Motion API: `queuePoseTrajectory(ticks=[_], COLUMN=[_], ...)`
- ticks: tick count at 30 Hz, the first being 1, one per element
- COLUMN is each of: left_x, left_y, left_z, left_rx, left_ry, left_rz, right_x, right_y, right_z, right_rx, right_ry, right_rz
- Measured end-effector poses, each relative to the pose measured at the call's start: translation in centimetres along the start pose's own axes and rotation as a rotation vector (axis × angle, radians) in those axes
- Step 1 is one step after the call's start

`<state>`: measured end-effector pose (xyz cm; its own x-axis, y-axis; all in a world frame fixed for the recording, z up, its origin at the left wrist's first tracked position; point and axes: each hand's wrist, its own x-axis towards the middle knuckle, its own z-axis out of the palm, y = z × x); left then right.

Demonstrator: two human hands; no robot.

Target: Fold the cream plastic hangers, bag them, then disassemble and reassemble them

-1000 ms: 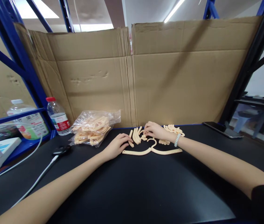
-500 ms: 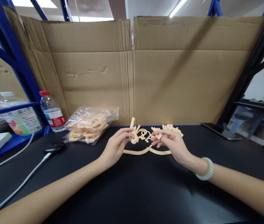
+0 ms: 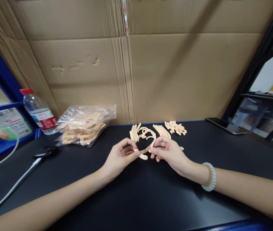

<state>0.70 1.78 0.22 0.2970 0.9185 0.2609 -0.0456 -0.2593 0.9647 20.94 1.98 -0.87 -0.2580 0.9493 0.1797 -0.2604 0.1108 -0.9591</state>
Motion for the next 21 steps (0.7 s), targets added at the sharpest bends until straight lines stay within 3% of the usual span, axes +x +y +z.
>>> queuePoseTrajectory(ticks=[7,10,16,21], left_x=[-0.5,-0.7,-1.3,-1.7], left_y=[0.2,0.3,0.4,0.5], left_z=[0.7,0.7,0.7,0.9], left_rx=[-0.139,-0.096,-0.011,0.118], left_ry=[0.079,0.041,0.013,0.032], left_rz=[-0.024,-0.034,0.161,0.203], right_x=[0.0,0.0,-0.1,-0.2], right_y=[0.1,0.1,-0.5,-0.9], right_z=[-0.1,0.0,-0.1,-0.3], right_rx=[0.055,0.054,0.133,0.126], right_ry=[-0.028,-0.067,-0.2,-0.31], right_rz=[0.039,0.039,0.143,0.191])
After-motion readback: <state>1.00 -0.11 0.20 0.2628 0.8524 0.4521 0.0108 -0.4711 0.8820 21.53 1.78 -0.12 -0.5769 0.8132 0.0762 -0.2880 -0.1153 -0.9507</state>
